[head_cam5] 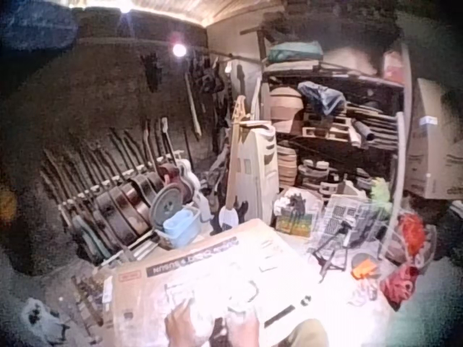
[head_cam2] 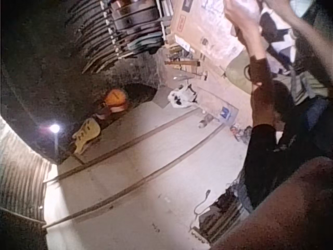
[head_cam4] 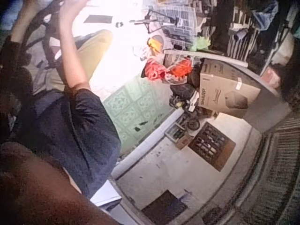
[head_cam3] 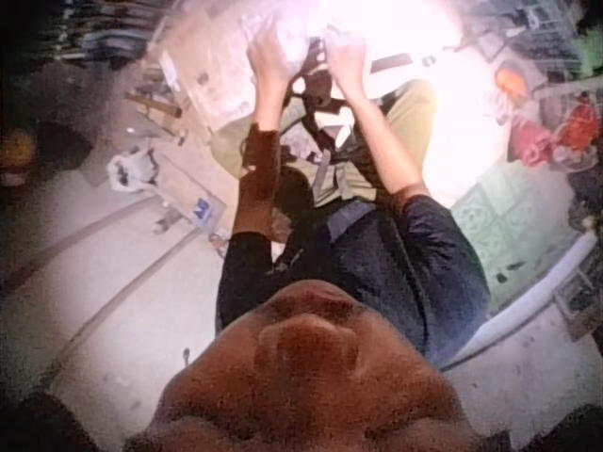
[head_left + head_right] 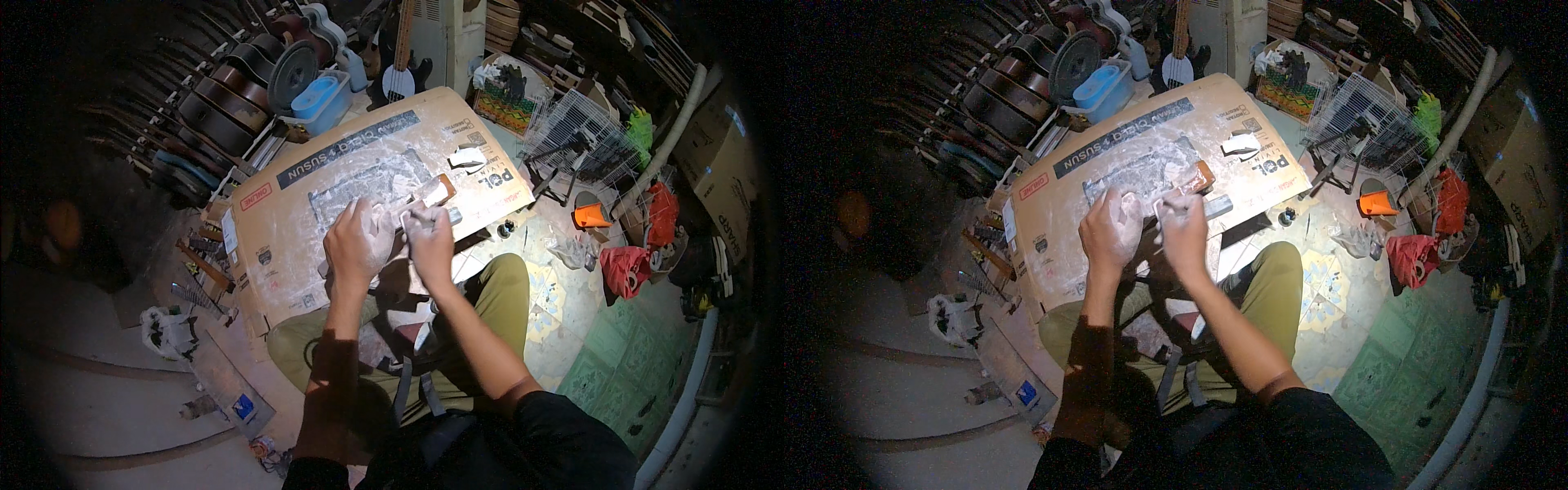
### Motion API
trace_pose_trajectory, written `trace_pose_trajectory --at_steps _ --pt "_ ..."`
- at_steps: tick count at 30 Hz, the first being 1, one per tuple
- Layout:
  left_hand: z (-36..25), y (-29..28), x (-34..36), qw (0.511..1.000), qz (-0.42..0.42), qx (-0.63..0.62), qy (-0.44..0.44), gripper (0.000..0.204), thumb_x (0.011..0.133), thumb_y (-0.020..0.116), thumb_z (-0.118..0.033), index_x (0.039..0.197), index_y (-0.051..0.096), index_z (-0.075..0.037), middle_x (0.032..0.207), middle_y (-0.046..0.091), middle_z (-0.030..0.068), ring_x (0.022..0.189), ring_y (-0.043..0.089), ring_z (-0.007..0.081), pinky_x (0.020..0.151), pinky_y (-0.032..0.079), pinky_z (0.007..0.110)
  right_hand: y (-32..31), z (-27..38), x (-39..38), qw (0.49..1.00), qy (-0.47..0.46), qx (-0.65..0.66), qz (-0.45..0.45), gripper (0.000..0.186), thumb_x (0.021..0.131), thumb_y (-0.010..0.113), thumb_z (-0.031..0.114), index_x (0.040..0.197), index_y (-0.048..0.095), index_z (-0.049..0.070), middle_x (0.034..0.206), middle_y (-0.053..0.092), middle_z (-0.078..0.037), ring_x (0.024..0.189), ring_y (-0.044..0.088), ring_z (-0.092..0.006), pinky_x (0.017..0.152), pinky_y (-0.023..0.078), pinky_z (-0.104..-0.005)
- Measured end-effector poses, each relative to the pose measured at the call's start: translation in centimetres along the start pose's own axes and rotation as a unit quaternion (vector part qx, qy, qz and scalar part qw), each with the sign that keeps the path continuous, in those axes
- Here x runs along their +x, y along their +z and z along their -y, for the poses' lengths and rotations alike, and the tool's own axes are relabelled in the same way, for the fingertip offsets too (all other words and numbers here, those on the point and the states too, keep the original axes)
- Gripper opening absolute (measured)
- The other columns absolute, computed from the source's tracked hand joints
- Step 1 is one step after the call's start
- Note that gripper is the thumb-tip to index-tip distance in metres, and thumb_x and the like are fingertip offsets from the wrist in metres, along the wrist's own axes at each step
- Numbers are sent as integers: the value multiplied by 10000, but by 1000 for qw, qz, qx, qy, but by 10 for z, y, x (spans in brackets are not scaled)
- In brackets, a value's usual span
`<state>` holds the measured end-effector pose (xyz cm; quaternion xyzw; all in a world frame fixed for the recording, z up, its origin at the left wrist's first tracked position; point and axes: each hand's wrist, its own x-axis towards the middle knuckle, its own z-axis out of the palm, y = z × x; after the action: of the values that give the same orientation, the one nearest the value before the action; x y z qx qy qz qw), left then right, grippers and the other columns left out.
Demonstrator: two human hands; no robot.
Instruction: The person sands the surface of a wooden guitar body by hand using a small piece of sandpaper, moving their hands across the different contours and edges of the instrument.
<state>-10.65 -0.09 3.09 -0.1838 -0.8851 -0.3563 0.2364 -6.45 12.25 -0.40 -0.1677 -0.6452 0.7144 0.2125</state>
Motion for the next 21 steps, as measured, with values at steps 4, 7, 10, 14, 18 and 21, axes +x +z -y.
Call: trace_pose_trajectory --at_steps 4,7,10,14,18,21 --pt "5 0 0 1000 -6 -6 -3 173 896 662 -205 1035 695 -107 814 652 151 720 645 399 651 507 467 8 0 1 998 -45 -9 -34 166 952 662 51 1000 510 8 855 622 -82 591 569 -114 499 486 -285" --pt "3 4 4 999 -27 19 8 167 893 659 -194 1031 696 -108 843 670 154 735 651 397 665 516 459 9 -13 1 981 -165 -96 -45 142 946 657 31 944 517 17 879 639 -95 592 575 -133 507 477 -289" --pt "3 0 4 999 15 13 -28 162 892 656 -189 1028 695 -111 885 690 162 774 663 406 690 525 465 10 -3 1 998 -38 36 -18 142 921 668 9 938 528 21 864 627 -98 639 592 -133 568 498 -295" --pt "-2 -1 12 999 19 23 -39 160 893 650 -187 1028 692 -112 917 699 168 825 671 419 715 527 481 24 -5 -7 979 -160 -112 -54 156 875 677 -23 931 534 11 867 613 -121 774 630 -223 722 521 -353" --pt "3 -2 13 998 16 40 -43 166 889 650 -186 1033 690 -114 946 704 170 846 673 425 728 527 490 17 14 7 995 62 -39 -71 151 882 681 -9 949 548 12 936 624 -151 798 626 -244 759 516 -364" --pt "0 -1 15 999 12 12 -42 168 887 650 -187 1035 690 -117 967 707 166 851 675 424 738 532 487 31 -7 -7 981 -144 -113 -65 125 922 667 -3 982 558 -7 956 658 -156 792 628 -216 755 527 -349"
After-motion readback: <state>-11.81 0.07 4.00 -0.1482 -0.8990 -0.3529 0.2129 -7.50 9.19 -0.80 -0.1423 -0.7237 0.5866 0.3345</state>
